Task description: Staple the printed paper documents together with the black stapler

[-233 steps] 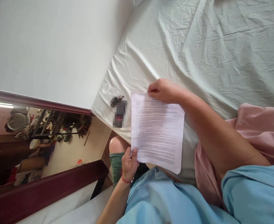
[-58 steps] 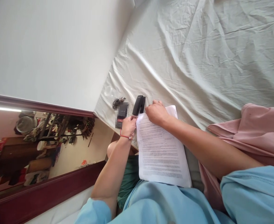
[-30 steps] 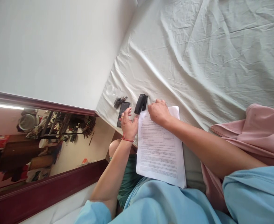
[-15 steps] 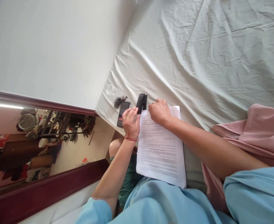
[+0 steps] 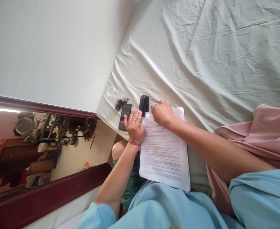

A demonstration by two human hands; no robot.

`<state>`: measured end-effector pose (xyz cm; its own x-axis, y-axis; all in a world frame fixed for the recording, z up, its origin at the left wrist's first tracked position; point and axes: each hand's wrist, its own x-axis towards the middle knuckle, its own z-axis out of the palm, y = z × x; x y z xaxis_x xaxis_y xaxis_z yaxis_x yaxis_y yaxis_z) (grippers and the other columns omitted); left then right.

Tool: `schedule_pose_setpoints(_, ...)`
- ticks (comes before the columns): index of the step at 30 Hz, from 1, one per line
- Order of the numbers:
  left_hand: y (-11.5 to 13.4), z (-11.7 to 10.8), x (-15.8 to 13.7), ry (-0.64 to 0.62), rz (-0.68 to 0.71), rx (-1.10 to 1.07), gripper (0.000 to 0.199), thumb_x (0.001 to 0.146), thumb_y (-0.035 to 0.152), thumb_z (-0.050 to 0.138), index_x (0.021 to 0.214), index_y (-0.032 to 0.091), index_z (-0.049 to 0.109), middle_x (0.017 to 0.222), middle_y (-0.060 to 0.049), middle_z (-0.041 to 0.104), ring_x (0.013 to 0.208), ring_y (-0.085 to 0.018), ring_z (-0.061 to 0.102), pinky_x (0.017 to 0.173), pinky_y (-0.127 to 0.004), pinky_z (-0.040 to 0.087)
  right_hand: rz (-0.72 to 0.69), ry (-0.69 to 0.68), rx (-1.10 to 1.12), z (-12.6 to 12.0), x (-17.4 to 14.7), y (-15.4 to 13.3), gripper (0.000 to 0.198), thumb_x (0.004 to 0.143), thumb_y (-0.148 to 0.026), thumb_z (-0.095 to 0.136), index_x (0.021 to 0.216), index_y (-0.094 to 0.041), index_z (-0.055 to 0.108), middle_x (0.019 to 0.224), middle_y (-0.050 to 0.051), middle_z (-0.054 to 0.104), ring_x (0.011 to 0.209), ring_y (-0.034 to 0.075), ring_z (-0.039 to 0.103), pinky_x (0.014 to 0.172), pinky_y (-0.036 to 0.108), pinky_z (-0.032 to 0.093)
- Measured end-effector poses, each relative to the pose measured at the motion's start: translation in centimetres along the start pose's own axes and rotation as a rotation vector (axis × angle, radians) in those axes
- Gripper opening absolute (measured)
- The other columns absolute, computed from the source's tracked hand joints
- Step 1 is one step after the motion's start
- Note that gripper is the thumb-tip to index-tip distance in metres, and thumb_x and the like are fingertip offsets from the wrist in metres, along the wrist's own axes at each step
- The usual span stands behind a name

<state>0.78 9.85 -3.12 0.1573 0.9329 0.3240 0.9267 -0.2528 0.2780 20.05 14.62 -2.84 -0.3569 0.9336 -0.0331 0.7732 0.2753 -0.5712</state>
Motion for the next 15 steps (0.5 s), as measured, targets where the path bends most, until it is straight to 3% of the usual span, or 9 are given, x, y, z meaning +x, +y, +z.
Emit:
schedule_pose_setpoints(7,-0.2,0.6,-0.7,-0.029,0.029,0.018,0.061,0.089,0.004,0.046,0.143,0.02,0.068,0.152,-0.012,0.064,0.15,-0.027,0.054,0.136,-0.055,0.012,-0.007,0.006,0.008,0.2,0.1,0.2,0.033,0.103,-0.019,0.045,0.095,-0.015,0.077,0.106,0.014,0.079,0.11,0.033,0.058,0.087,0.044,0.035)
schedule_pose_setpoints(10,-0.4,-0.2,-0.2,-0.078,0.058,0.016,0.064,0.086,0.003,0.049,0.144,0.022,0.068,0.152,-0.012,0.065,0.15,-0.027,0.053,0.136,-0.055,0.014,-0.009,-0.001,0.003,0.1,0.1,0.2,0.033,0.103,-0.019,0.045,0.094,-0.015,0.076,0.105,0.014,0.079,0.11,0.033,0.059,0.088,0.044,0.035)
schedule_pose_setpoints(15,-0.4,-2.1,0.7,-0.115,0.083,-0.017,0.061,0.088,0.009,0.051,0.145,0.023,0.066,0.153,-0.009,0.065,0.152,-0.026,0.051,0.133,-0.052,0.028,-0.037,-0.036,-0.008,-0.3,0.0,-0.1,0.035,0.104,-0.021,0.044,0.096,-0.015,0.077,0.103,0.014,0.079,0.109,0.032,0.059,0.089,0.044,0.035)
